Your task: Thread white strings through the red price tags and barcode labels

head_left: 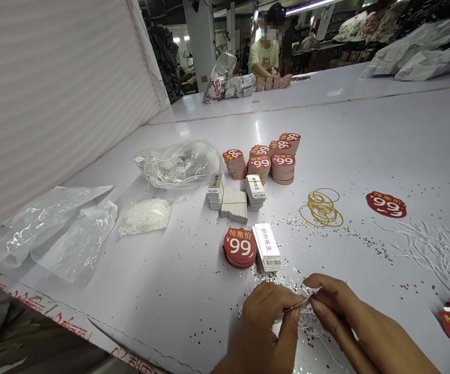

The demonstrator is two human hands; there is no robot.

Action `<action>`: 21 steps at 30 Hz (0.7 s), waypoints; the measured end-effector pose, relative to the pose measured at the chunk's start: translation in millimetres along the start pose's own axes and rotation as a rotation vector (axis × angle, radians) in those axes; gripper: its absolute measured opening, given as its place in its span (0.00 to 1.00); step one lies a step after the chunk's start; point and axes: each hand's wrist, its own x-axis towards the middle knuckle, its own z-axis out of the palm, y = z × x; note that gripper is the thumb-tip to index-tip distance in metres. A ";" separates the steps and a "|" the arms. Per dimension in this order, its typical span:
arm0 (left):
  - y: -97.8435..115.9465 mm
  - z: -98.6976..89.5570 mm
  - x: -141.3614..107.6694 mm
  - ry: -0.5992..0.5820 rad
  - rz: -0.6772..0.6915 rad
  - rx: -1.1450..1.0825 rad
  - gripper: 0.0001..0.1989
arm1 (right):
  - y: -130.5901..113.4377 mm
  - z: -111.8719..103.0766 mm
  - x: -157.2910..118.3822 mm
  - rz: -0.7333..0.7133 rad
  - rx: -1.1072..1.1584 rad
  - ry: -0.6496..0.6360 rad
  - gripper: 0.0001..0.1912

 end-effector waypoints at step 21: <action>25.0 55.7 67.6 -0.581 0.257 0.186 0.16 | 55.7 -66.3 -38.7 0.787 1.337 -0.104 0.11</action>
